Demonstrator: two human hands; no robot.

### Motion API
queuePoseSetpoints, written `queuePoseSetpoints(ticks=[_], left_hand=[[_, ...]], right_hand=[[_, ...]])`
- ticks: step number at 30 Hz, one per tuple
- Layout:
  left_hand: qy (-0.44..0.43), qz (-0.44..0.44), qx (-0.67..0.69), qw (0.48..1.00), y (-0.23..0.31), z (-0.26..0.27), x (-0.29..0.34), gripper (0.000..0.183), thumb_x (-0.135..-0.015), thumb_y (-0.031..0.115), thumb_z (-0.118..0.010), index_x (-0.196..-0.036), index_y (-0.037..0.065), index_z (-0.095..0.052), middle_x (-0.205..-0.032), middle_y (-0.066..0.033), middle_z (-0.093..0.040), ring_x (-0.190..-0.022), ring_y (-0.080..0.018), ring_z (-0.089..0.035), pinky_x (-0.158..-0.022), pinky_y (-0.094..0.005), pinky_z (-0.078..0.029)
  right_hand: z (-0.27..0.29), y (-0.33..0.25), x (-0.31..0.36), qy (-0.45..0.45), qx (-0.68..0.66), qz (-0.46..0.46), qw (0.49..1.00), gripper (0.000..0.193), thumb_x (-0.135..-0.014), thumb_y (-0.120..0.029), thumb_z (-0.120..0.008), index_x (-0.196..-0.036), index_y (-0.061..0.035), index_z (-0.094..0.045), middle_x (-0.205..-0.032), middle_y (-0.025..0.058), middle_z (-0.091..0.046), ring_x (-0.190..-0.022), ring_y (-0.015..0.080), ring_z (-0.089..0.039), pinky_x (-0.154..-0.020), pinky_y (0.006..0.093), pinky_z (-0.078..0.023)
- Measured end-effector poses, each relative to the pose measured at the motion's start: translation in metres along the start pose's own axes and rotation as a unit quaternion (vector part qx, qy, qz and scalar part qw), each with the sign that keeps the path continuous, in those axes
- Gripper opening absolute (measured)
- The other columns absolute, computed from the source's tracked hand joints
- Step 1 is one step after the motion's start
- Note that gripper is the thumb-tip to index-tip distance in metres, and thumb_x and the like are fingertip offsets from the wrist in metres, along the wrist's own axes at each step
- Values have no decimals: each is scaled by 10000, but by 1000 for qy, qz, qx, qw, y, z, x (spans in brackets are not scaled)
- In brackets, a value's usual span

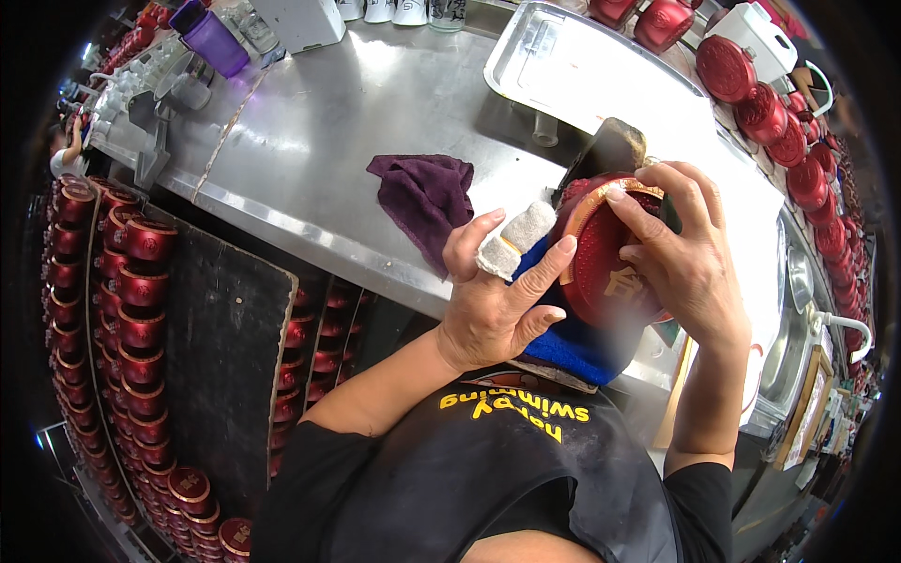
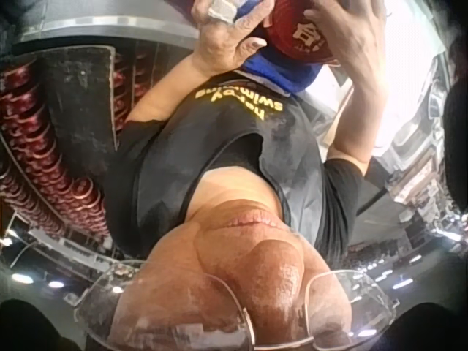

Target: The person applies a gold decorative band around the rim of a red container, then wipes the surface with a cloth and a green pad. The person repeats this process on multiple containers, placing finished ones on a nearby tray.

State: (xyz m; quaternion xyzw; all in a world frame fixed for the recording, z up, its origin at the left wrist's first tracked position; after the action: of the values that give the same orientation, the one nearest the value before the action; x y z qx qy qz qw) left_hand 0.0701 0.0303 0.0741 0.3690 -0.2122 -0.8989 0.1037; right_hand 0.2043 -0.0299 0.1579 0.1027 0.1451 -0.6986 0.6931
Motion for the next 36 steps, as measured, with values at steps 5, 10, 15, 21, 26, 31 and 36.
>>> queuePoseSetpoints(ticks=[5, 10, 15, 21, 26, 31, 36], left_hand=[[12, -9, -20, 1000, 5, -1, 2, 578, -1042, 542, -487, -1401, 120, -652, -1361, -179, -606, -1338, -376, -337, -1118, -483, -280], [6, -8, -23, 1000, 8, 0, 0, 585, -1040, 552, -486, -1399, 121, -653, -1327, -159, -631, -1324, -376, -344, -1114, -481, -279], [-25, -5, -18, 1000, 10, -2, 7, 576, -1043, 551, -480, -1387, 128, -665, -1296, -142, -646, -1314, -381, -346, -1103, -493, -291], [3, -8, -25, 1000, 14, -1, 12, 562, -1048, 555, -446, -1404, 174, -657, -1427, -167, -546, -1323, -363, -352, -1074, -516, -315], [-8, -18, -41, 999, 16, 2, 14, 563, -1049, 548, -448, -1399, 160, -658, -1437, -167, -548, -1327, -353, -353, -1068, -515, -314], [-2, -39, -44, 998, 17, 7, 13, 689, -1029, 628, -426, -1410, 90, -629, -1364, -160, -611, -1317, -373, -360, -1084, -521, -313], [-32, -43, -57, 997, 16, -1, 8, 805, -1014, 690, -375, -1418, 33, -604, -1412, -163, -598, -1332, -365, -352, -1096, -526, -291]], right_hand=[[-1, 2, 6, 1, 5, 0, 1000, 603, -705, -27, -796, -1277, -181, -686, -1297, 97, -570, -1255, 360, -540, -986, 493, -530], [0, 2, 9, 8, -4, 0, 1000, 636, -678, 0, -801, -1281, -163, -682, -1295, 102, -570, -1248, 356, -548, -991, 490, -527], [2, 3, 14, 11, -7, -12, 1000, 662, -653, 15, -798, -1283, -153, -681, -1296, 104, -571, -1236, 348, -555, -997, 480, -523], [3, 5, 19, 19, -20, -24, 999, 680, -643, 35, -787, -1290, -143, -677, -1285, 111, -573, -1232, 346, -553, -1002, 471, -512], [5, 8, 25, 22, -15, -36, 999, 665, -666, 14, -785, -1304, -139, -671, -1289, 119, -573, -1232, 358, -549, -1012, 483, -500], [10, 15, 35, 39, -17, -71, 997, 651, -697, -14, -799, -1322, -134, -663, -1321, 137, -558, -1256, 377, -529, -1030, 493, -488], [11, 21, 48, 42, -18, -101, 994, 647, -710, -23, -805, -1333, -120, -662, -1343, 139, -548, -1268, 383, -520, -1039, 491, -487]])
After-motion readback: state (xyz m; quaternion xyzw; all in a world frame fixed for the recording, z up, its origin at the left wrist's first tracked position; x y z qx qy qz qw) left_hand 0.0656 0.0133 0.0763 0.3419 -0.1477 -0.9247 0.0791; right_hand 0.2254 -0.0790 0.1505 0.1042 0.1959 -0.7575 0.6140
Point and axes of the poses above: each hand's wrist, its own x-axis away from the middle knuckle, its own z-axis out of the back of the hand, y = z × x, the point moved 10 cm from there along -x, towards the middle knuckle
